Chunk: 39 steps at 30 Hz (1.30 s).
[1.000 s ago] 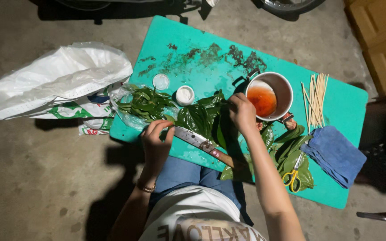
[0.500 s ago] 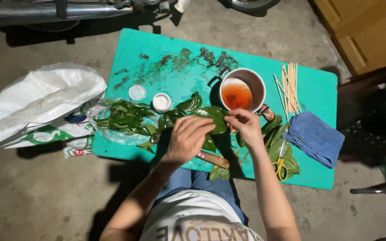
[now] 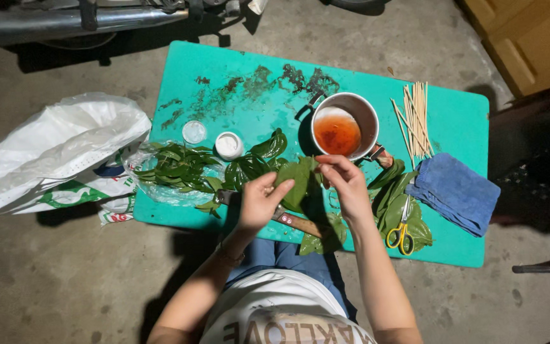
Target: The person sits on the floor and repeatedly folds large green leaves into cone shapes, secures them with wooden skewers, and places the finished bundles into a plastic bag. The person uses scissors and a knife to trim the leaves during the process.
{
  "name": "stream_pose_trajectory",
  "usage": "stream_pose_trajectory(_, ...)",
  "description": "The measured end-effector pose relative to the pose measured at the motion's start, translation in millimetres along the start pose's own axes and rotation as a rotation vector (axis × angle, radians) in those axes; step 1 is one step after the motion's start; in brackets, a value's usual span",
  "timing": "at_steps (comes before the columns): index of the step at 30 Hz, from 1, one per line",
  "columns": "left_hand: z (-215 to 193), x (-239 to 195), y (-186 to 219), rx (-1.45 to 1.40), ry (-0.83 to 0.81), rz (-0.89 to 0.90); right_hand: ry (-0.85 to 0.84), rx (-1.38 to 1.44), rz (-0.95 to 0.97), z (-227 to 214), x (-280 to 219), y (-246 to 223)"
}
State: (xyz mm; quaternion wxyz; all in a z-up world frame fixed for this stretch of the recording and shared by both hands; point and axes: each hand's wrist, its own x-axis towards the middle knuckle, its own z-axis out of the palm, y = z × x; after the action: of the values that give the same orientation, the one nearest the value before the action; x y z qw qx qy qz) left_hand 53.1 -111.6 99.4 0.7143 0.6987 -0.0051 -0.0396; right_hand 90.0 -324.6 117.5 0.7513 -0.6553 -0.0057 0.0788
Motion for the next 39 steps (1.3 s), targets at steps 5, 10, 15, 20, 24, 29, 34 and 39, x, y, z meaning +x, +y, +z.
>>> stream_pose_trajectory(5, 6, 9, -18, -0.501, -0.192, -0.120, -0.033, 0.068, 0.067, -4, -12, 14)
stream_pose_trajectory(10, 21, 9, -27, -0.581, -0.227, -0.162, 0.032, 0.331, 0.293, -10, -22, 29)
stream_pose_trajectory(15, 22, 7, -32, -0.598, -0.332, -0.150, 0.085, 0.376, 0.095, -16, -32, 42)
stream_pose_trajectory(20, 17, 8, -34, -0.938, -0.493, -0.345, 0.131, 0.358, 0.026, -24, -35, 41)
stream_pose_trajectory(24, 16, 7, -36, -0.864, -0.474, -0.363, 0.148, 0.352, 0.047, -17, -38, 40)
stream_pose_trajectory(29, 17, 0, -35, -0.509, -0.375, -0.212, 0.171, 0.165, -0.005, -12, -43, 53)
stream_pose_trajectory(34, 7, 2, -36, -0.627, -0.217, -0.313, 0.574, -0.504, -0.191, -85, -80, 57)
stream_pose_trajectory(39, 2, 2, -48, -0.685, -0.224, -0.289, 0.736, -1.126, 0.024, -154, -147, 86)
